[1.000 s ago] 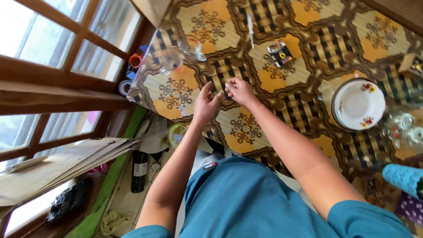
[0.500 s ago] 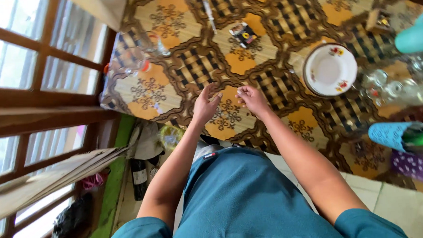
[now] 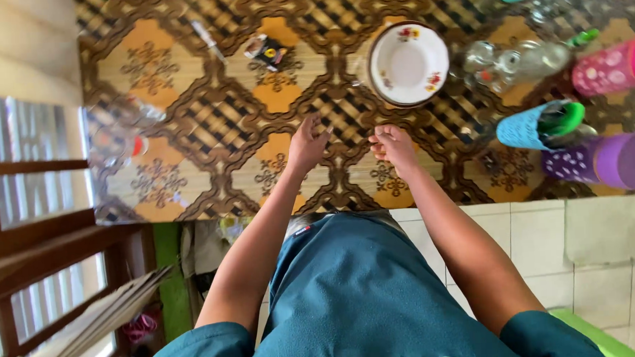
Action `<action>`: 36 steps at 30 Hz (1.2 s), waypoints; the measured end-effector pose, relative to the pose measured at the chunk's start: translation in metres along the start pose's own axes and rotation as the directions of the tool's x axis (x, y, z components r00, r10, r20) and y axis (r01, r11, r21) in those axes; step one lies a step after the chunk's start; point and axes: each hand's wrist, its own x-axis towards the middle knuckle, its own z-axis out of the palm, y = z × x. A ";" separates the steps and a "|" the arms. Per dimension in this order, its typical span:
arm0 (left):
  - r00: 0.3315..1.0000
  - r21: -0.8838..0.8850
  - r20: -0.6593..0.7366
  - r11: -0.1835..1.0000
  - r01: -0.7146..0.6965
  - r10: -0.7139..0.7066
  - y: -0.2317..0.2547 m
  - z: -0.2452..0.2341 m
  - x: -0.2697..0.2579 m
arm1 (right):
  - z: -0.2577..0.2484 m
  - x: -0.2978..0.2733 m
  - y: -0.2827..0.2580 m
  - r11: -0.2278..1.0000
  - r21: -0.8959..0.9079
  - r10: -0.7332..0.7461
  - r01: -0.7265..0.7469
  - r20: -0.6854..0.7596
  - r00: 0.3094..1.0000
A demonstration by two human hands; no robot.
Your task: Organizing and moving various objects like plates, bottles, and containers on a table.
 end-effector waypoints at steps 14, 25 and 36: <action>0.983 0.333 0.042 0.924 -0.185 0.181 0.077 0.104 0.162 | -0.126 0.071 0.000 0.974 0.228 0.040 0.010 -0.213 0.976; 0.998 0.556 0.037 0.828 -0.070 0.060 0.083 0.128 0.230 | -0.138 0.103 -0.031 0.982 0.182 0.079 -0.048 -0.166 0.983; 0.999 0.687 -0.036 0.726 0.024 0.000 0.099 0.137 0.231 | -0.145 0.111 -0.041 0.959 0.279 0.091 -0.050 -0.137 0.986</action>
